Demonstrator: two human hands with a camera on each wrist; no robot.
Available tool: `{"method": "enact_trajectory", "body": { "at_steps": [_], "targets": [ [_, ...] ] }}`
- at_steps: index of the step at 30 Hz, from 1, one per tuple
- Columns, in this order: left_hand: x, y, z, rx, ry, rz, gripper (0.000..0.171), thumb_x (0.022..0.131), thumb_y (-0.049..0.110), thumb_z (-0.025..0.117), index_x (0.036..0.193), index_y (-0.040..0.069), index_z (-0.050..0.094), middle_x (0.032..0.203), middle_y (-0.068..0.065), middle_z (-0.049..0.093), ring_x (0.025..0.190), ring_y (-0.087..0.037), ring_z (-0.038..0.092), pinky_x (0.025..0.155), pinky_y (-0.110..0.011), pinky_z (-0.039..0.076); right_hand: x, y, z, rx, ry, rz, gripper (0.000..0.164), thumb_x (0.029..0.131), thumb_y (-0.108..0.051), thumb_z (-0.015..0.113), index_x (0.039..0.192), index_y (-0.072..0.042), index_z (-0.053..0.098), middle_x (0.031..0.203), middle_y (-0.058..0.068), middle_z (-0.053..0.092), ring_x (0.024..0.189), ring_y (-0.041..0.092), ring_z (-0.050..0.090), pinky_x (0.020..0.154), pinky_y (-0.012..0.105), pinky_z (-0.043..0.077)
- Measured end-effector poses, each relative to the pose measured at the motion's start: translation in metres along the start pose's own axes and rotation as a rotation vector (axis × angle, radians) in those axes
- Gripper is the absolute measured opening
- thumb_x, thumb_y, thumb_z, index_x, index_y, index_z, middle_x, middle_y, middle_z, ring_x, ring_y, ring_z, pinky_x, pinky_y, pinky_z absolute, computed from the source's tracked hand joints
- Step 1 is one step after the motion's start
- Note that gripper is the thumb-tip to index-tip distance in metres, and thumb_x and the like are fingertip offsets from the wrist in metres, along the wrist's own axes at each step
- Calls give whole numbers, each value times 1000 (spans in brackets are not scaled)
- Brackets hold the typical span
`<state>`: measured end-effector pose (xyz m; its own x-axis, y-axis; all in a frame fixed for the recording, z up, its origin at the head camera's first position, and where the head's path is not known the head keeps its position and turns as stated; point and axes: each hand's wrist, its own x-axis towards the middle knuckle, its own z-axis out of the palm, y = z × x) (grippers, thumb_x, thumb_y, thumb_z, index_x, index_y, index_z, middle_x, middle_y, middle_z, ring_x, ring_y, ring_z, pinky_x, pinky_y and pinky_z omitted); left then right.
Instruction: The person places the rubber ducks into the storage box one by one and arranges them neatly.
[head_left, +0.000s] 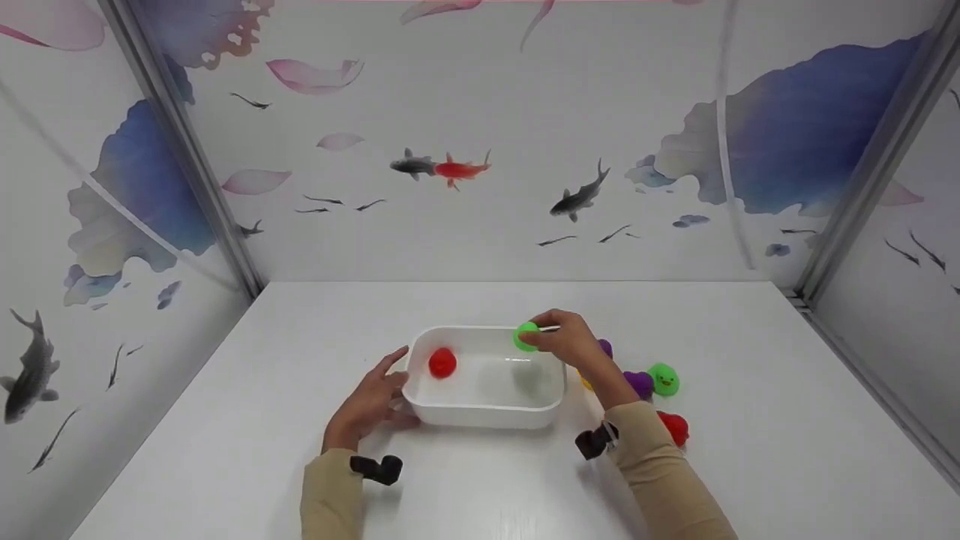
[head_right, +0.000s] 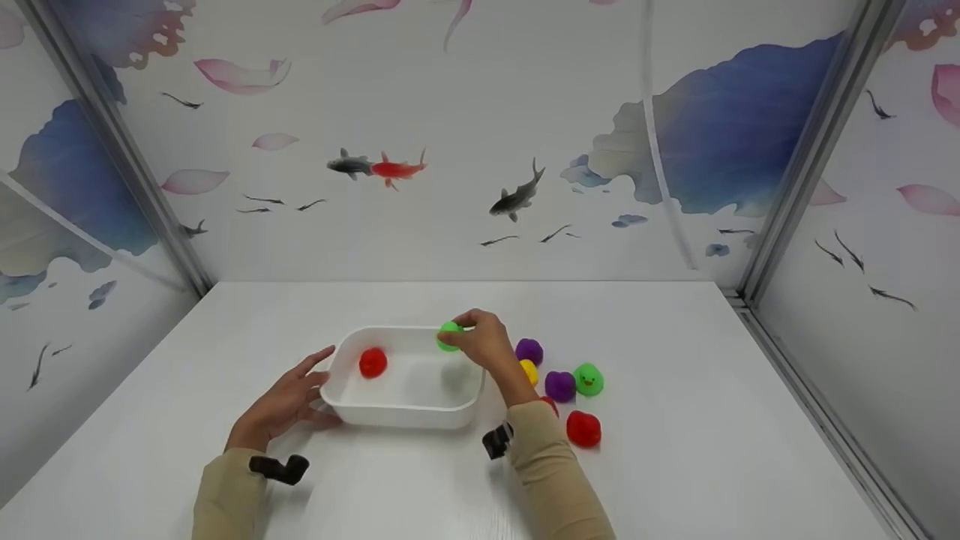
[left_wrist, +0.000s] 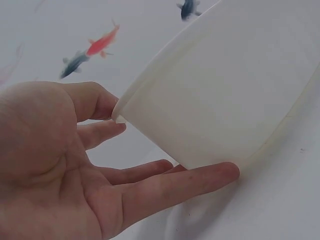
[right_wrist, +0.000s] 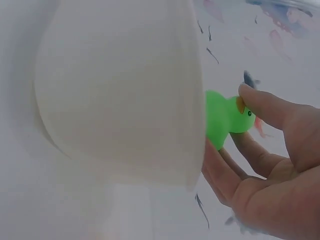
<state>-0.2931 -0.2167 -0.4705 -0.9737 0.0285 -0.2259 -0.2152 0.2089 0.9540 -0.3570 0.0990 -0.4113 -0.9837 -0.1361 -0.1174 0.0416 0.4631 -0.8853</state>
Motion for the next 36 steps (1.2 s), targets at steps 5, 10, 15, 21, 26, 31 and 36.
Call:
{"method": "enact_trajectory", "body": {
  "at_steps": [5,10,15,21,26,31,36],
  "targets": [
    [-1,-2,-2,5,9,7,58,105,23,46,159,30,27,152,-21,48,134,-44,53,83,-47,63,6,-7,16,4,-3,-5,41,90,-27,76,123,-7,63,131,14,63,113,28,67,102,42,55],
    [1,-1,-3,-43,-2,17,59,104,20,45,159,31,26,152,-23,47,131,-44,55,81,-49,63,10,-9,28,50,-28,4,38,88,-25,77,119,-6,65,124,13,66,112,27,65,102,41,56],
    [2,-3,-1,-44,-2,3,57,104,20,44,158,33,30,155,-22,44,134,-45,53,81,-48,63,16,-12,40,41,-44,73,37,88,-24,78,119,-8,66,120,12,67,106,24,65,101,38,56],
    [0,-4,-1,-42,-6,6,56,105,20,43,158,32,31,156,-22,41,134,-46,52,81,-48,63,20,-15,54,34,-71,92,37,86,-21,79,118,-6,66,121,12,68,105,24,66,101,39,56],
    [-2,-4,0,-52,-26,14,56,105,19,43,158,30,30,156,-25,40,135,-49,49,82,-51,62,21,-22,64,33,-95,128,43,85,-19,80,122,-3,65,123,13,68,108,25,68,102,38,56],
    [-2,-1,0,-37,-17,9,56,105,20,44,158,31,31,155,-24,43,136,-48,49,83,-49,62,23,-28,71,49,-98,124,42,85,-12,80,121,3,63,119,16,67,109,27,69,98,36,58],
    [-2,0,0,-38,-11,8,55,105,21,46,157,32,32,154,-22,45,134,-45,52,84,-49,62,23,-26,78,35,-86,94,39,84,-12,81,116,4,65,113,15,68,105,27,69,94,36,59]
  ]
}}
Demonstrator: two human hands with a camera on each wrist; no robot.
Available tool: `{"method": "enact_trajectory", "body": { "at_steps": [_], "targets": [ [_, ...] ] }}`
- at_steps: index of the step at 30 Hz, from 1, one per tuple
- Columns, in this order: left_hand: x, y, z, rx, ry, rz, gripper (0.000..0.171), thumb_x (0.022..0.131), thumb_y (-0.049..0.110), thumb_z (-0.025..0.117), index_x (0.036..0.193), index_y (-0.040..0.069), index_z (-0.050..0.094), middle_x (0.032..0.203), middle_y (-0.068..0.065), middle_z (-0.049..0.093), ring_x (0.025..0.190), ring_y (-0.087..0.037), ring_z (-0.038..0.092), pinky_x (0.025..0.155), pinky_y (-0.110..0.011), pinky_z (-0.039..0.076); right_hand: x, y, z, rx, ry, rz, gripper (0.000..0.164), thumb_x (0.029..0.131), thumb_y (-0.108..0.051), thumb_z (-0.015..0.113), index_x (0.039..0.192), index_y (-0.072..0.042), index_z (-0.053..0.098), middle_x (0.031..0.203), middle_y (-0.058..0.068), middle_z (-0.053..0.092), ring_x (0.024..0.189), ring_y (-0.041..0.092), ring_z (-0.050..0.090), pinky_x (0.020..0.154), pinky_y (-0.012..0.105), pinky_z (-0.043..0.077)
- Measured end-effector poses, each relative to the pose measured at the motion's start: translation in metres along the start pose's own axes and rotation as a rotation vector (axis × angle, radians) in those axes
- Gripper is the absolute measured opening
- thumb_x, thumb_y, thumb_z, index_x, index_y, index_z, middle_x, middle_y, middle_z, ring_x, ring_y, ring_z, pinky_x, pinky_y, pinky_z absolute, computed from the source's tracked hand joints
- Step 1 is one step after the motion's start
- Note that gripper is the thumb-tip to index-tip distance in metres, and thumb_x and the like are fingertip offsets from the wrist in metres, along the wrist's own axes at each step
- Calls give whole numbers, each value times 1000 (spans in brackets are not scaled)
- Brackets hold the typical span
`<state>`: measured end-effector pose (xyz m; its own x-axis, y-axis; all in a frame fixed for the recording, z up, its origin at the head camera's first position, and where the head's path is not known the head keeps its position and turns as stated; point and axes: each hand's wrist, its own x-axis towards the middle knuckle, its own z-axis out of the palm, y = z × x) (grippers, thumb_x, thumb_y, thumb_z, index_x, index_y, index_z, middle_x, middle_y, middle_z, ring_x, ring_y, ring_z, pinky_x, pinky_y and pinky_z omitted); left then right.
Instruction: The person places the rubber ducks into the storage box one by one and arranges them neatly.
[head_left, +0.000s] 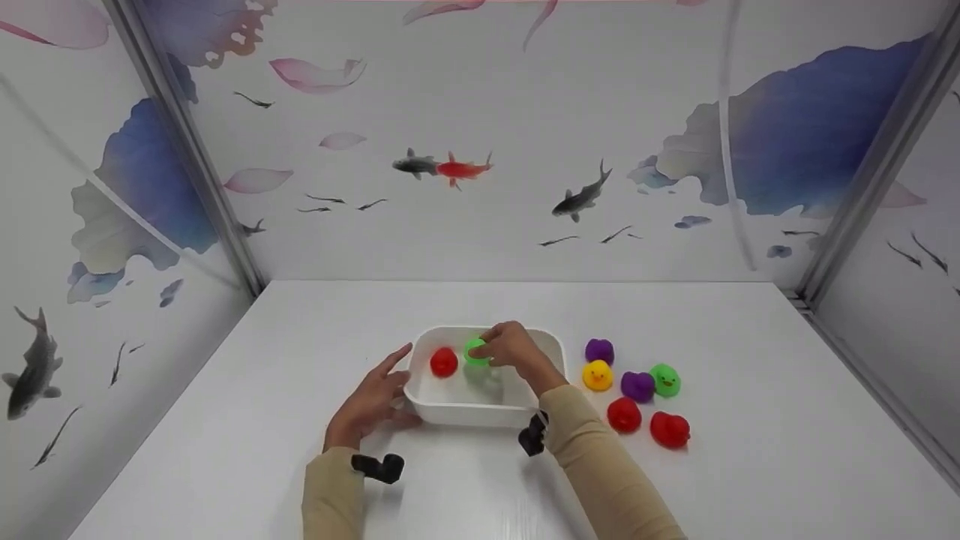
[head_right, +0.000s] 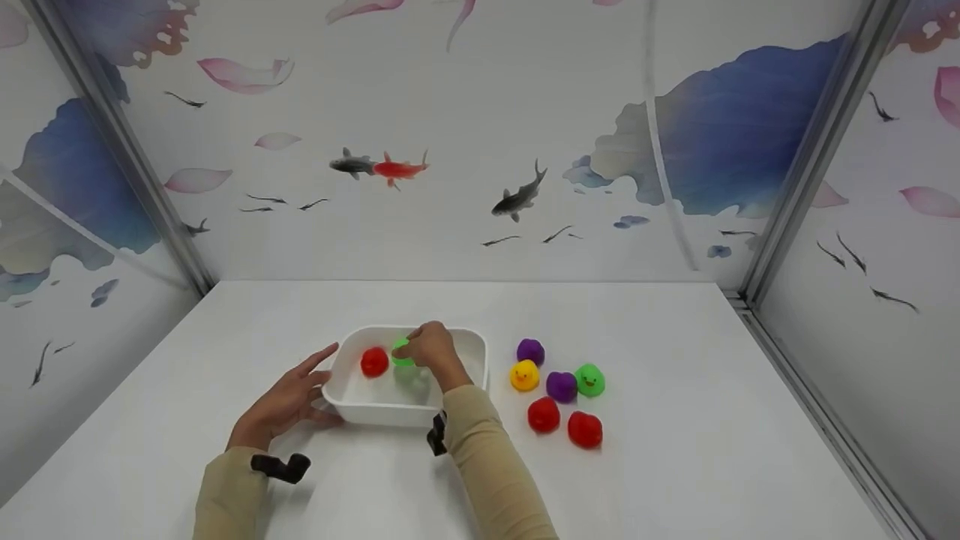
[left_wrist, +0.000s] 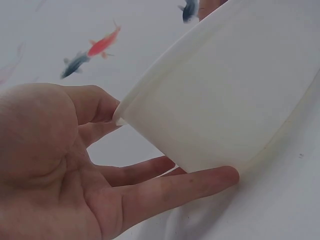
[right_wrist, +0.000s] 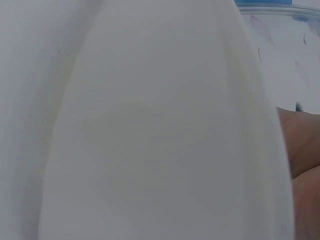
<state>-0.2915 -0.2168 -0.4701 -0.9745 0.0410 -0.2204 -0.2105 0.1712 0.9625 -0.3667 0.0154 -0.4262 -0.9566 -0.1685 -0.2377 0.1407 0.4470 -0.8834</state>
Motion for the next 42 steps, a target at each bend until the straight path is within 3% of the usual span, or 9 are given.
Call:
{"method": "enact_trajectory", "body": {
  "at_steps": [8,12,27,34,42],
  "targets": [
    [0,0,-1,-7,-12,16,56,105,19,44,158,28,30,156,-25,40,135,-47,50,86,-53,61,6,5,11,-114,27,41,33,81,-12,82,107,1,67,106,12,67,87,20,63,85,33,60],
    [1,1,-1,4,-7,4,56,105,20,45,158,29,30,156,-24,40,135,-46,50,86,-51,61,9,4,16,-159,35,61,35,81,-13,83,109,1,67,110,13,67,89,20,62,88,33,59],
    [1,0,-1,51,14,-16,56,104,25,46,158,30,31,156,-21,42,136,-44,50,90,-49,60,9,6,18,-151,30,45,37,80,-12,84,112,0,69,111,14,68,92,22,63,89,36,59],
    [0,1,-1,13,-9,6,56,104,21,45,158,28,30,155,-23,43,134,-45,52,84,-48,62,0,12,5,-160,16,-57,39,81,-14,83,115,0,70,115,15,67,93,24,66,81,31,59],
    [0,1,-1,15,-3,8,56,104,20,46,158,27,31,155,-22,43,133,-45,53,81,-47,63,-18,12,-19,-185,1,-104,40,85,-17,79,122,-4,68,131,18,64,107,29,67,95,40,59]
  ]
}}
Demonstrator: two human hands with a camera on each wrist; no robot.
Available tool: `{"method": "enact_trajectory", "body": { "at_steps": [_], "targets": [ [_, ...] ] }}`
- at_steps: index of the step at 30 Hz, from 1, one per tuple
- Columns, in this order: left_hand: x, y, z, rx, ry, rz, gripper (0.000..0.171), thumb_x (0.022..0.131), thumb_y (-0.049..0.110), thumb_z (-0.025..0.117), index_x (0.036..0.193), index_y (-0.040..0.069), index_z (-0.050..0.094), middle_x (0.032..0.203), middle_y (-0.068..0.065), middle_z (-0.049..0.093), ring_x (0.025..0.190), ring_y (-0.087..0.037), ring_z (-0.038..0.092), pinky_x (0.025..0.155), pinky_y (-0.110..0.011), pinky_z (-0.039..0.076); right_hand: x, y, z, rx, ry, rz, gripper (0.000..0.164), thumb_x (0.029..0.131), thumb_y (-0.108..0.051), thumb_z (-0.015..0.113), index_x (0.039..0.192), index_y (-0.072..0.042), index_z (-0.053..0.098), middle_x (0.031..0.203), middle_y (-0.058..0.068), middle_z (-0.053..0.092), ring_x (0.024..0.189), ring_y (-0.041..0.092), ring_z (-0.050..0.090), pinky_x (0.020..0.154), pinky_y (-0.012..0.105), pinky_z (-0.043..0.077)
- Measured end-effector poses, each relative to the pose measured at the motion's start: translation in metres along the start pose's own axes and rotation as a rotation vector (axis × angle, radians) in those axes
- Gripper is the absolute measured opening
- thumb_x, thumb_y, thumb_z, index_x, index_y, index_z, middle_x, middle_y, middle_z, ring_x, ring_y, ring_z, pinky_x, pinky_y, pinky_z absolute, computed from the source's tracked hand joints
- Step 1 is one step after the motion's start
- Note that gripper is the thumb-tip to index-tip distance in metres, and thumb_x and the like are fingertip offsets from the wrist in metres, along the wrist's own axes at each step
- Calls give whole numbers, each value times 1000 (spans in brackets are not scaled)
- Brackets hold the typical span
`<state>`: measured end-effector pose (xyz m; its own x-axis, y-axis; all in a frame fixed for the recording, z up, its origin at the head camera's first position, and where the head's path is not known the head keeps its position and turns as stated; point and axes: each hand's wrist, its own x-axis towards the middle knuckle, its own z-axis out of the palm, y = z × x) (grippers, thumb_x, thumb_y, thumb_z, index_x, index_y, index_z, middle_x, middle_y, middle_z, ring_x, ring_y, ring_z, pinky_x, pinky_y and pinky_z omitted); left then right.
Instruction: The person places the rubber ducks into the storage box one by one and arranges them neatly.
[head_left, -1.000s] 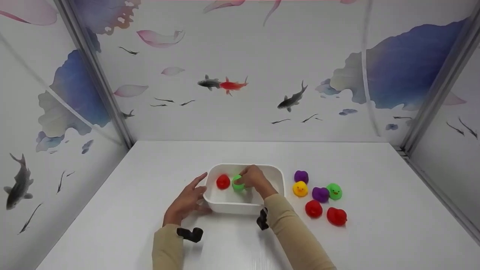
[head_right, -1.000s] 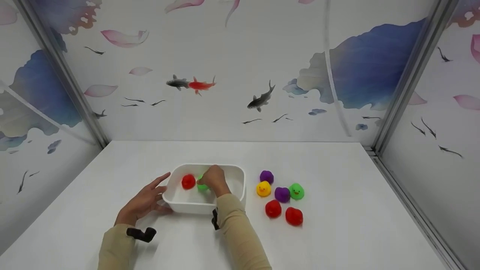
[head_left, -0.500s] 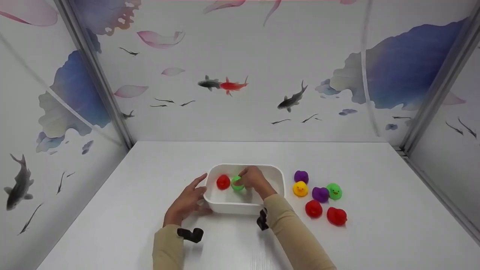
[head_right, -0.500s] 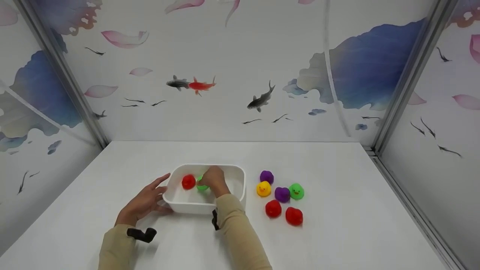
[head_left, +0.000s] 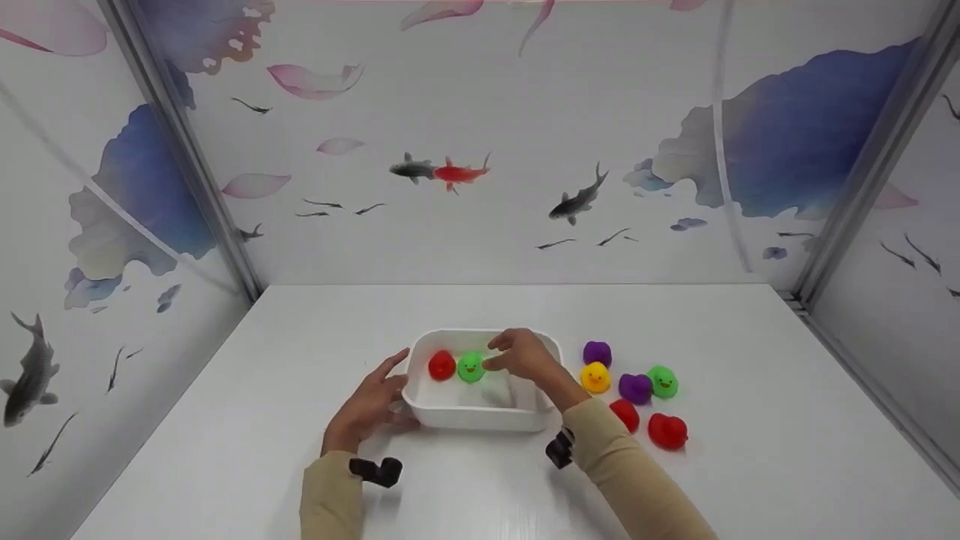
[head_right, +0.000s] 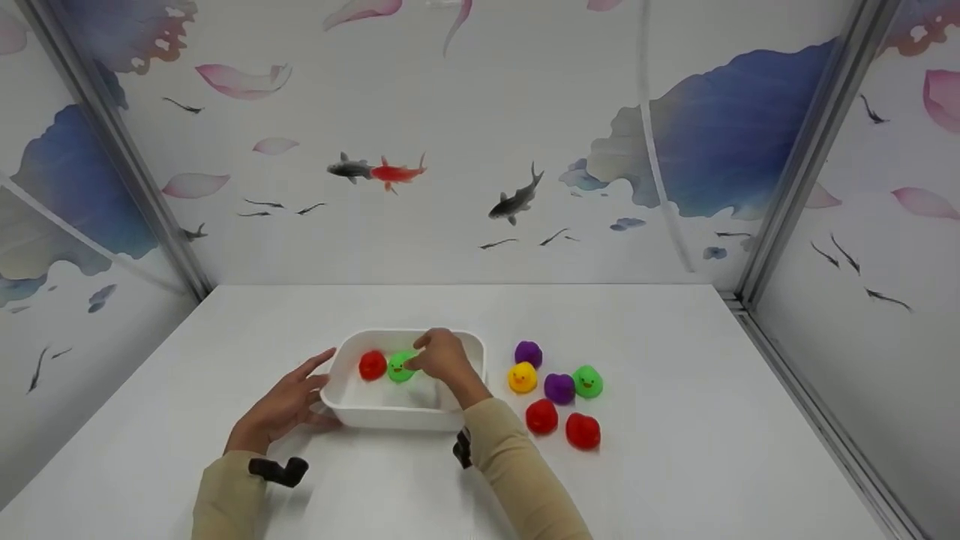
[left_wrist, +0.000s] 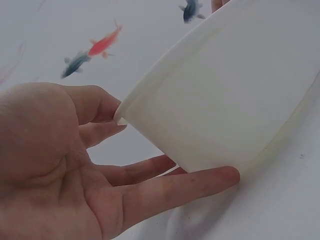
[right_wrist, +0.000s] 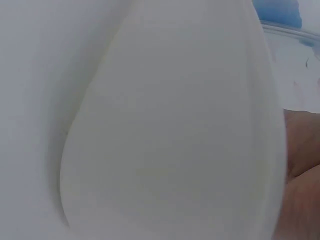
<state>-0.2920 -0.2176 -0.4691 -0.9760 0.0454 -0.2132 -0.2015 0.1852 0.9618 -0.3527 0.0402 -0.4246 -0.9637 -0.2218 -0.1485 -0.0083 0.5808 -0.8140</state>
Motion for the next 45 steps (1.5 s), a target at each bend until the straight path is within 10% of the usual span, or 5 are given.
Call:
{"method": "enact_trajectory", "body": {
  "at_steps": [19,45],
  "targets": [
    [1,-3,0,-5,8,-9,56,104,22,46,157,28,31,156,-22,42,132,-43,55,83,-48,63,-38,34,-64,168,94,-39,47,91,-20,74,134,-7,59,139,18,59,120,31,64,102,41,56],
    [0,-4,2,0,18,-13,55,105,24,48,157,30,32,157,-20,41,133,-44,54,84,-49,62,-25,104,-119,131,208,170,59,93,-33,70,146,-19,49,154,12,46,140,36,47,119,53,36]
  ]
}}
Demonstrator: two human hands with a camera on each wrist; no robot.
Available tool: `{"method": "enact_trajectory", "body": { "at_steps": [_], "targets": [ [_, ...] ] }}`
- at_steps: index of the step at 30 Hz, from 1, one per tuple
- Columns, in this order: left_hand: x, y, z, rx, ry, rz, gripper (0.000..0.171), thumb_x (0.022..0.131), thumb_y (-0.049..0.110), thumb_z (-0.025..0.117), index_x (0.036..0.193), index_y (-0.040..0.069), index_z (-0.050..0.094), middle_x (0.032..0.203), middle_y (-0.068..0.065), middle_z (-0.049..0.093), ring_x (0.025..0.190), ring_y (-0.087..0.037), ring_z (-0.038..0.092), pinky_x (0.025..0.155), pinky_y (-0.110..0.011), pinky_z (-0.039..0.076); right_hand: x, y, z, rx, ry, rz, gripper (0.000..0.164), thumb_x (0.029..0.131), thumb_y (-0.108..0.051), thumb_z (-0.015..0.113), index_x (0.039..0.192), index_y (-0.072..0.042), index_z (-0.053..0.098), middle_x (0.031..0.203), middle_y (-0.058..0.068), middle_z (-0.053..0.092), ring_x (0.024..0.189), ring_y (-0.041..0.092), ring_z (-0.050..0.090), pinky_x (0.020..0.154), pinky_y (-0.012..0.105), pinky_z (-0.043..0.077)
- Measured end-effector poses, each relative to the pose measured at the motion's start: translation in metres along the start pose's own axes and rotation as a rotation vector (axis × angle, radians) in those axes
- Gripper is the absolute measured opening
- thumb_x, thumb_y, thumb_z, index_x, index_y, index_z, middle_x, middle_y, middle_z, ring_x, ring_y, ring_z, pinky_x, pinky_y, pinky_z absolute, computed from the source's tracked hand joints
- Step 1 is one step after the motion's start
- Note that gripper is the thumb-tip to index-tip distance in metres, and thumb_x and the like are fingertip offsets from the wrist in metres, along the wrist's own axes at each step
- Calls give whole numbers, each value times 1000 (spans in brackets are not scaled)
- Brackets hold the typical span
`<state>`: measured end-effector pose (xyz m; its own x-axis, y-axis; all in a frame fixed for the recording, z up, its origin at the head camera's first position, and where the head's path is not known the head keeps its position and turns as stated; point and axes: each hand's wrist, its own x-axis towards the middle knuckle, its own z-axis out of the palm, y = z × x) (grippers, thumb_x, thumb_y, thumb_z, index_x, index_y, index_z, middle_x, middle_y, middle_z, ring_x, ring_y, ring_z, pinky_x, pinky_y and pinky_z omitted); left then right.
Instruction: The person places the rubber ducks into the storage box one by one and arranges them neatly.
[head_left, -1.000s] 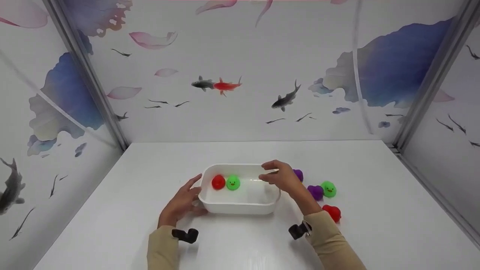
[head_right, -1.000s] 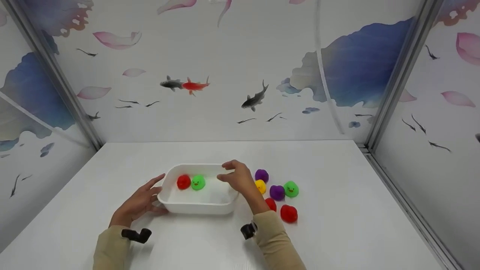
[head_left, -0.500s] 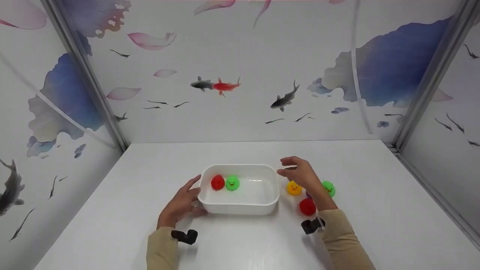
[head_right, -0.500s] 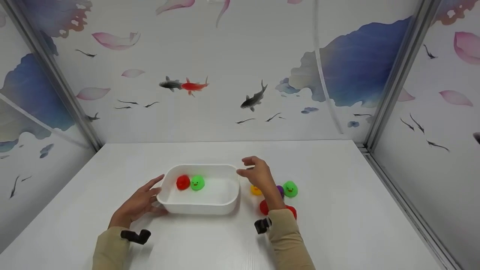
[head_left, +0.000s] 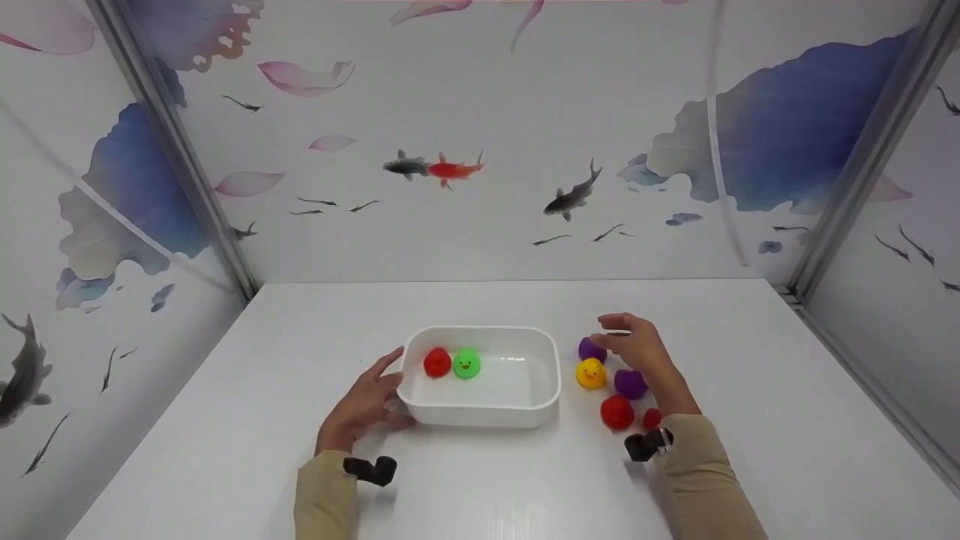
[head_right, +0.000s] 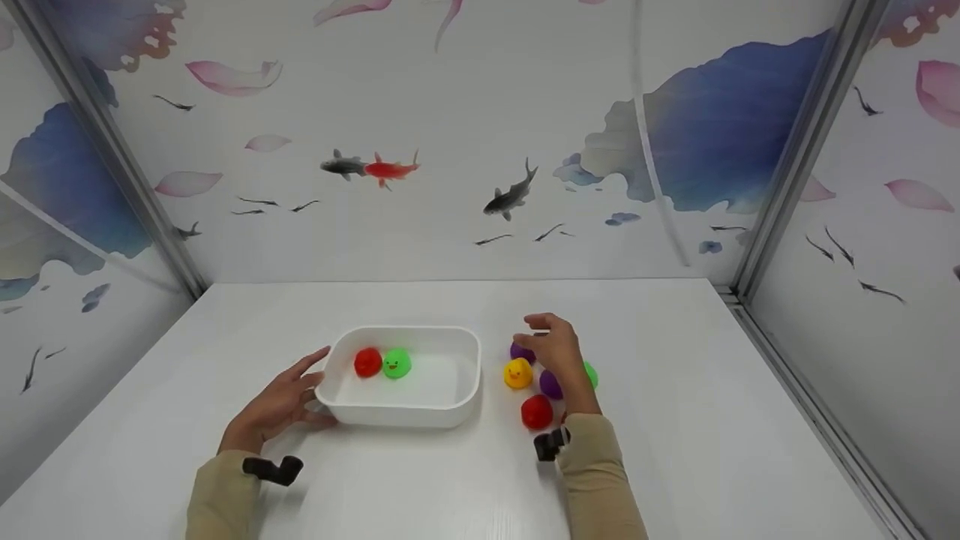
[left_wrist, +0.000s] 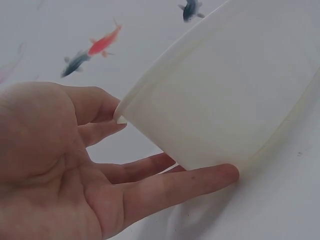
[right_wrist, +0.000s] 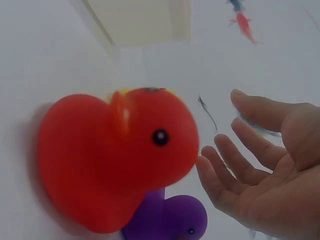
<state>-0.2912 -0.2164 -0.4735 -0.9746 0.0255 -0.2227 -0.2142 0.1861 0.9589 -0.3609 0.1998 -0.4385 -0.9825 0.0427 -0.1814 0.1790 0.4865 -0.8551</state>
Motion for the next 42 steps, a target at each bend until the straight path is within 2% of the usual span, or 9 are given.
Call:
{"method": "enact_trajectory", "body": {
  "at_steps": [6,14,21,25,31,36,42],
  "targets": [
    [1,1,-1,-40,-27,23,56,104,21,48,158,27,32,155,-22,43,130,-42,56,84,-52,62,5,6,-1,-7,-5,-7,56,96,-29,67,146,-14,49,154,17,45,139,38,47,118,52,39],
    [0,1,-1,-34,-30,26,56,105,22,47,158,27,31,156,-22,42,132,-43,55,86,-53,61,15,15,2,-29,-51,25,57,97,-32,66,147,-12,47,152,21,45,135,40,50,115,52,42],
    [1,1,1,-42,-41,28,56,105,21,48,158,26,30,156,-23,42,133,-44,54,85,-52,61,17,20,0,-96,-78,79,59,96,-33,66,148,-11,47,151,23,45,134,42,48,118,58,37],
    [3,2,1,-26,-41,16,56,105,21,48,158,28,31,155,-22,44,133,-43,54,85,-49,62,19,23,-1,-121,-85,72,59,97,-32,66,147,-8,47,149,24,47,133,41,47,118,59,35],
    [3,3,0,-10,-39,18,56,105,21,49,158,27,31,154,-23,45,134,-43,53,84,-48,62,21,24,1,-125,-79,64,55,97,-31,66,143,-7,51,146,24,51,131,41,49,117,60,36],
    [1,3,-1,-32,-39,22,58,104,20,49,158,26,30,154,-23,44,133,-43,54,84,-48,62,22,24,2,-136,-67,59,57,94,-35,69,140,-5,53,142,24,53,128,41,50,116,60,38],
    [0,2,-3,-25,-27,5,57,105,21,49,158,27,30,155,-22,44,133,-42,54,84,-48,62,20,16,1,-111,-48,73,60,93,-39,70,139,-6,52,140,22,54,125,39,54,114,57,42]
  ]
}}
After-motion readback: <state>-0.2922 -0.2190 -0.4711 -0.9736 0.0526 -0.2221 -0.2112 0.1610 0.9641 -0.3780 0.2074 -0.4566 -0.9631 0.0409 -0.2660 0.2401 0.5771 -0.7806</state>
